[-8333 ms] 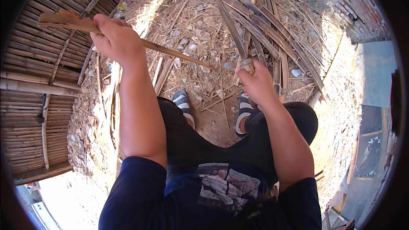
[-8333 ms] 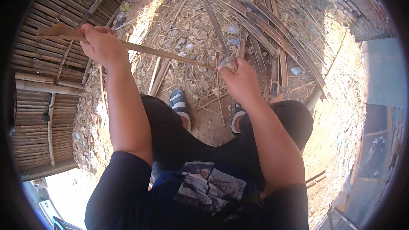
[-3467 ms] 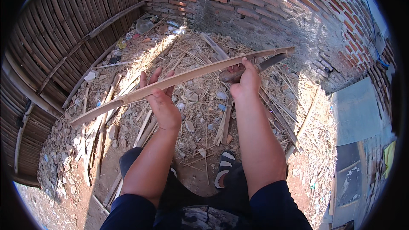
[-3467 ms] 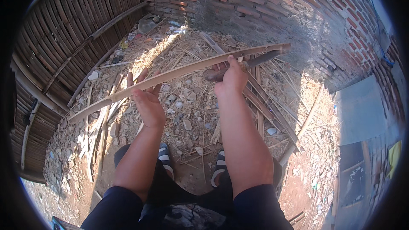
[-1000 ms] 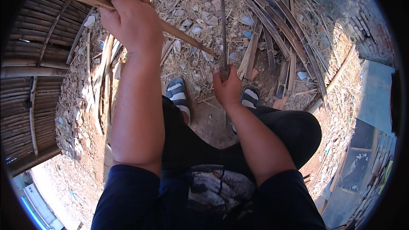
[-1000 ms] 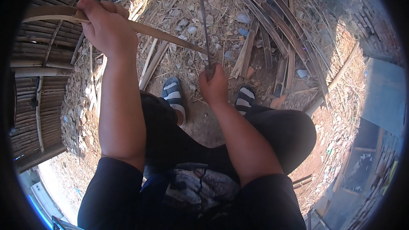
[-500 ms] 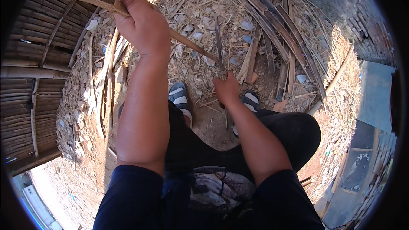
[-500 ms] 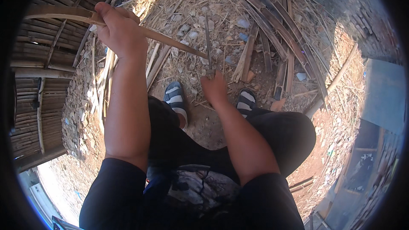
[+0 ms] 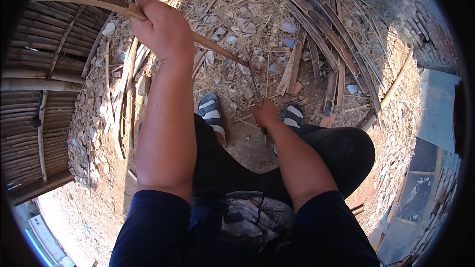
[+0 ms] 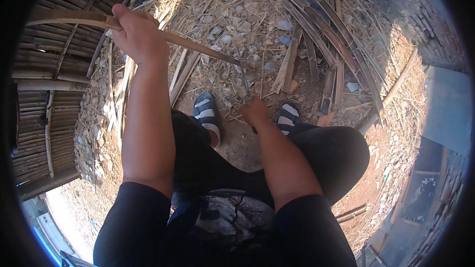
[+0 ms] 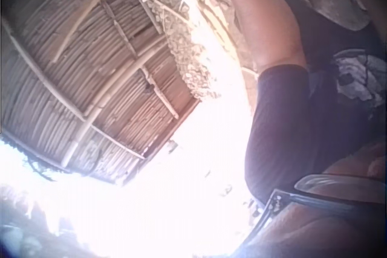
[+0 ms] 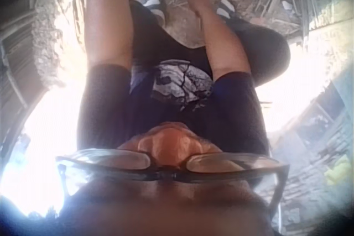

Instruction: The person shaves a thin strip of wood using a machete, carefully smoothing the surface while holding the wood with one hand.

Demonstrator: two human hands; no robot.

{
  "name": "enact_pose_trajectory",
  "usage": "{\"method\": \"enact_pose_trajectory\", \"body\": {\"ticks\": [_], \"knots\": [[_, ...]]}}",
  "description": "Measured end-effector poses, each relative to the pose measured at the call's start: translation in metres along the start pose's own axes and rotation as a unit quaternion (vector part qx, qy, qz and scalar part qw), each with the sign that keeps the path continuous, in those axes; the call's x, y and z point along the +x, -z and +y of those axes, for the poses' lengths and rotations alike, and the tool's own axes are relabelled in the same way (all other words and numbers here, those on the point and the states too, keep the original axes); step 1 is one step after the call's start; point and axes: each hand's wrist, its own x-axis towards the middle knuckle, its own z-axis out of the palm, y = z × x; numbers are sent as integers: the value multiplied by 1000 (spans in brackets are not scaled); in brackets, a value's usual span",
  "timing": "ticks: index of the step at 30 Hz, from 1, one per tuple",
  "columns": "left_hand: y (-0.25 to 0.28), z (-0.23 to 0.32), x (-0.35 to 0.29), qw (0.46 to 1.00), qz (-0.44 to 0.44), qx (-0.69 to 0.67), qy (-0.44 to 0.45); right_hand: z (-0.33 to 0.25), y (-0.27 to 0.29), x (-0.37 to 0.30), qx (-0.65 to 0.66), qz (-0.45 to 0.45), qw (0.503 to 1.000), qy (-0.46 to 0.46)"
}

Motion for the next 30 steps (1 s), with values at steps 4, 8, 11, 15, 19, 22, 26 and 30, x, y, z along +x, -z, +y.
{"method": "enact_pose_trajectory", "body": {"ticks": [4,8,11,15,19,22,26,30], "knots": [[1,3,-1,999,4,-18,45,-25,13,-6,152,-31,988,-26],[-2,-8,-1,1000,1,-2,14,-67,31,-13,120,138,974,137],[2,-5,2,1000,1,-2,-2,-102,47,-37,207,164,944,198],[0,3,0,999,25,-26,33,-27,6,-19,33,120,986,116],[-2,-1,-4,1000,-9,-4,-7,3,-2,3,-94,34,995,18],[0,2,-2,999,6,-19,30,2,-5,0,-59,35,997,23],[3,-6,5,999,1,-4,33,-13,7,-7,-27,66,996,60],[-3,-8,1,999,11,-16,40,-57,29,-15,78,61,994,56]]}}
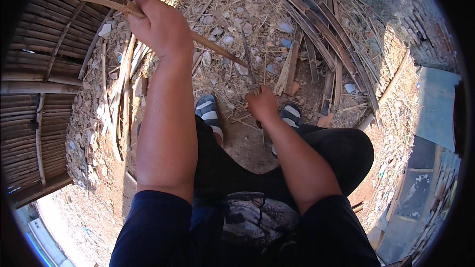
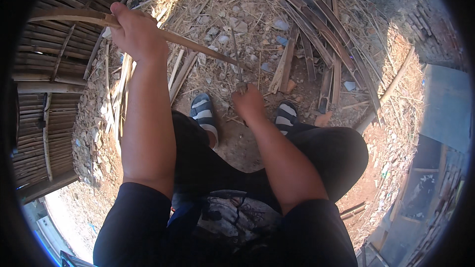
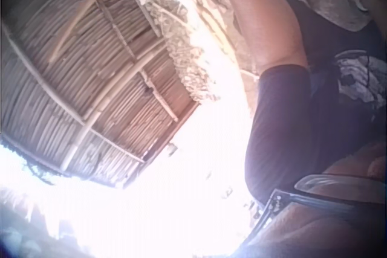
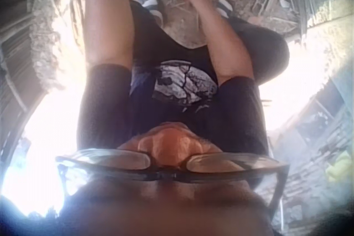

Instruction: The person shaves a thin strip of wood using a machete, carefully smoothing the surface while holding the wood with one hand.

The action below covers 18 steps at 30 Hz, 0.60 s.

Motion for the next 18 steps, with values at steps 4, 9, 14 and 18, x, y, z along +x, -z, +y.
{"method": "enact_pose_trajectory", "body": {"ticks": [4,9,14,18], "knots": [[6,-2,3,999,-16,18,-31,-64,23,-16,75,95,983,138],[8,1,10,1000,9,18,-14,4,-15,-16,-46,53,995,77],[8,2,-1,1000,12,10,18,56,-23,0,-186,-41,979,-70],[13,2,5,1000,-11,11,6,62,-22,8,-165,-58,983,-58]]}}
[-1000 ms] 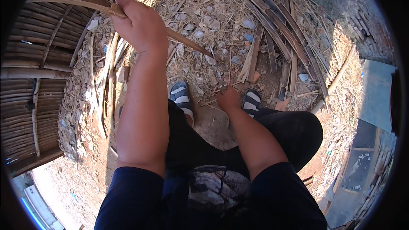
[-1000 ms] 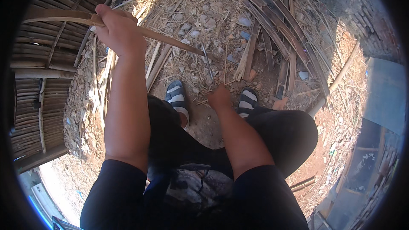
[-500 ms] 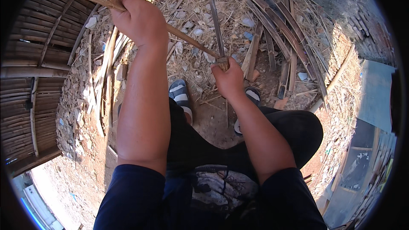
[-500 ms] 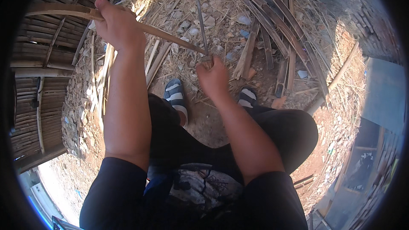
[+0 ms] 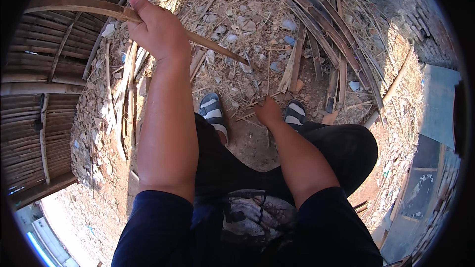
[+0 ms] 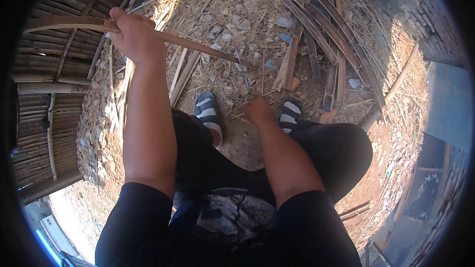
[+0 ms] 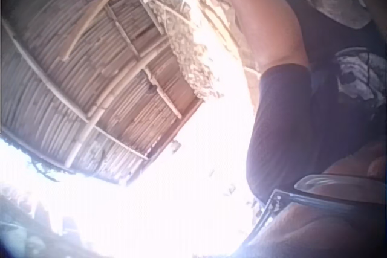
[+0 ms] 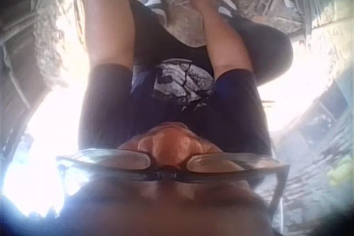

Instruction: The person shaves a thin strip of wood using a machete, carefully smoothing the surface while holding the wood with one hand.

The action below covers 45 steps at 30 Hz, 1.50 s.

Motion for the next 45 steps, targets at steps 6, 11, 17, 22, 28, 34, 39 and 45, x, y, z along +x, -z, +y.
{"method": "enact_pose_trajectory", "body": {"ticks": [6,11,17,22,28,34,39,45], "knots": [[8,10,22,992,-73,-102,-17,0,18,-7,20,20,999,30],[13,31,25,976,-127,-165,60,3,18,-2,92,6,995,23],[9,34,21,990,-56,-121,44,-37,47,-18,415,-159,886,-128],[0,36,12,993,-20,-110,42,-58,59,-8,281,38,956,73],[10,33,17,997,25,-66,15,-92,65,-43,309,214,905,200],[3,36,9,996,44,-59,51,1,-1,-5,-38,-1,999,8],[10,32,18,996,47,-60,37,6,-5,7,73,-17,997,4],[-2,28,17,994,57,-73,51,-1,1,24,241,78,965,64]]}}
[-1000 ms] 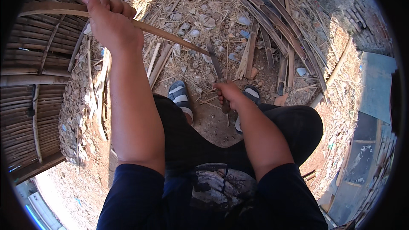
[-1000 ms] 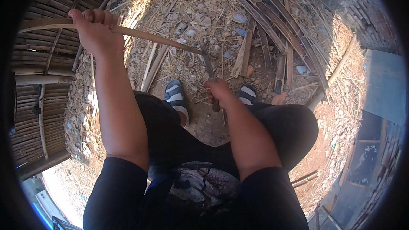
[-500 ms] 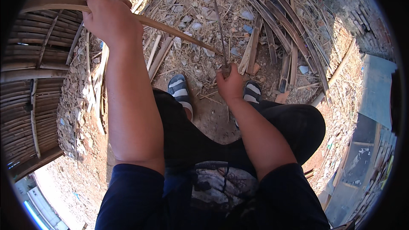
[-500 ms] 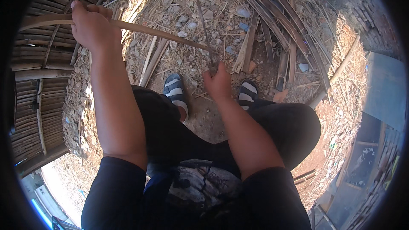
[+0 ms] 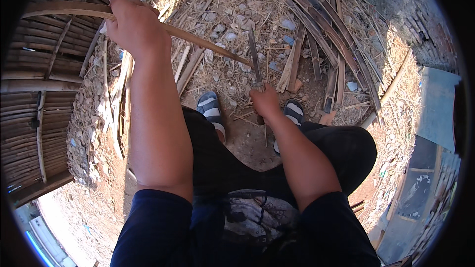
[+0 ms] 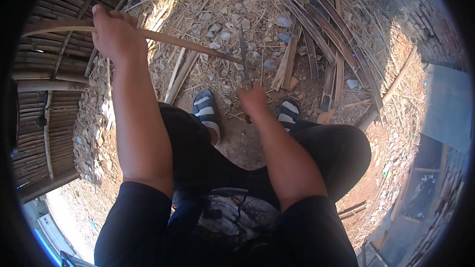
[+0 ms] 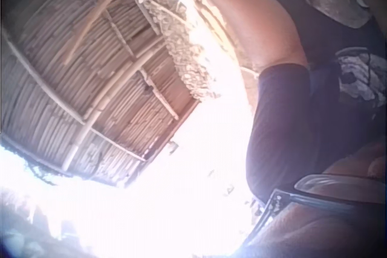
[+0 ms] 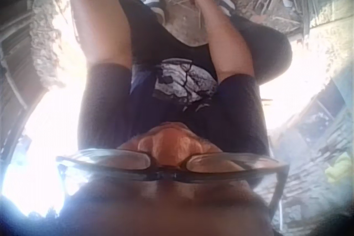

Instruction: The person shaves a thin strip of wood using a machete, carefully smoothing the surface while holding the wood with one hand.

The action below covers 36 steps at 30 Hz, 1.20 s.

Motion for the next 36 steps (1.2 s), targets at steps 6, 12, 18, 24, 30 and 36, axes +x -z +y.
{"method": "enact_pose_trajectory", "body": {"ticks": [6,12,18,24,30,36], "knots": [[11,8,1,1000,19,2,3,-118,23,-41,57,27,995,71],[7,7,0,999,27,9,17,6,-8,-29,-250,-43,964,-82],[12,7,4,999,19,27,-3,22,-1,-16,-193,-60,976,-86],[2,16,-9,999,14,29,6,-61,2,-23,-88,24,993,79],[-6,49,-22,999,-11,-17,-48,-86,20,2,73,80,982,154],[-6,33,-22,999,-4,-2,-39,-90,34,5,161,112,981,-11]]}}
